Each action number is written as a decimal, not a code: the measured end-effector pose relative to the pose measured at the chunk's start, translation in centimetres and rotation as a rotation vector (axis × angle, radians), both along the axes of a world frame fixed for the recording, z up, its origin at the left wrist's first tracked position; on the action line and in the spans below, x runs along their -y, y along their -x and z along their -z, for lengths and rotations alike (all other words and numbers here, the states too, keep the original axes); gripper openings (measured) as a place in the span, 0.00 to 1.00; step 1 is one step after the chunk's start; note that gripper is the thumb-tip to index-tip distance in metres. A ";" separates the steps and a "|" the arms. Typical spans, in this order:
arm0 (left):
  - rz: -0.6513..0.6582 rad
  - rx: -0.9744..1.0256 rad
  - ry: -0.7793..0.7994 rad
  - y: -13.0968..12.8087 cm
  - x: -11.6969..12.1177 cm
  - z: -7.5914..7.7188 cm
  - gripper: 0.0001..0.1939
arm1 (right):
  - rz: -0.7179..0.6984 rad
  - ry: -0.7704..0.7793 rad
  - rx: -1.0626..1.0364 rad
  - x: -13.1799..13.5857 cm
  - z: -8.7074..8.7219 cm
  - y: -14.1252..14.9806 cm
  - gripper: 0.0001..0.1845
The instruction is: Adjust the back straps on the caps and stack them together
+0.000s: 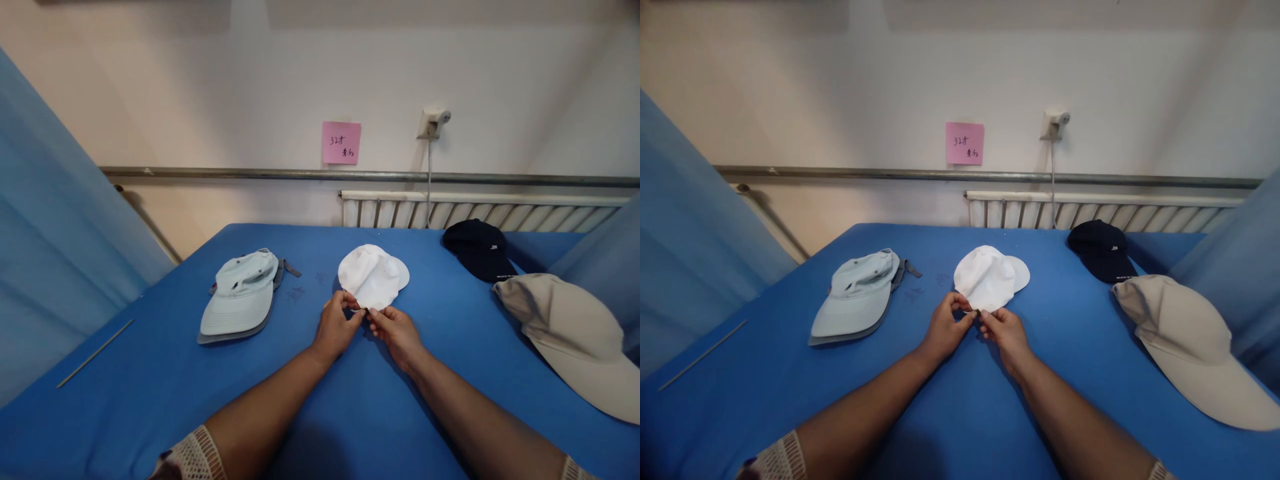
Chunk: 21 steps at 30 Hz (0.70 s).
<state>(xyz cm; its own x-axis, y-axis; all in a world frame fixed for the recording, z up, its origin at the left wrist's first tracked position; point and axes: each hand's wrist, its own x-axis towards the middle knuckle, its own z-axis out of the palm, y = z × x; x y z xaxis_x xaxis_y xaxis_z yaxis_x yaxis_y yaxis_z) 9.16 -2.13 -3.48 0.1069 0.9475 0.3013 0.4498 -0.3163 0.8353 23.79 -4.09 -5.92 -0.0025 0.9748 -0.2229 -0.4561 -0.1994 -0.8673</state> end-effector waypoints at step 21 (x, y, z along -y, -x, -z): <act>0.143 -0.230 -0.155 0.1 0.8 -0.9 0.09 | -0.142 0.229 -0.193 -0.8 -0.5 -1.4 0.11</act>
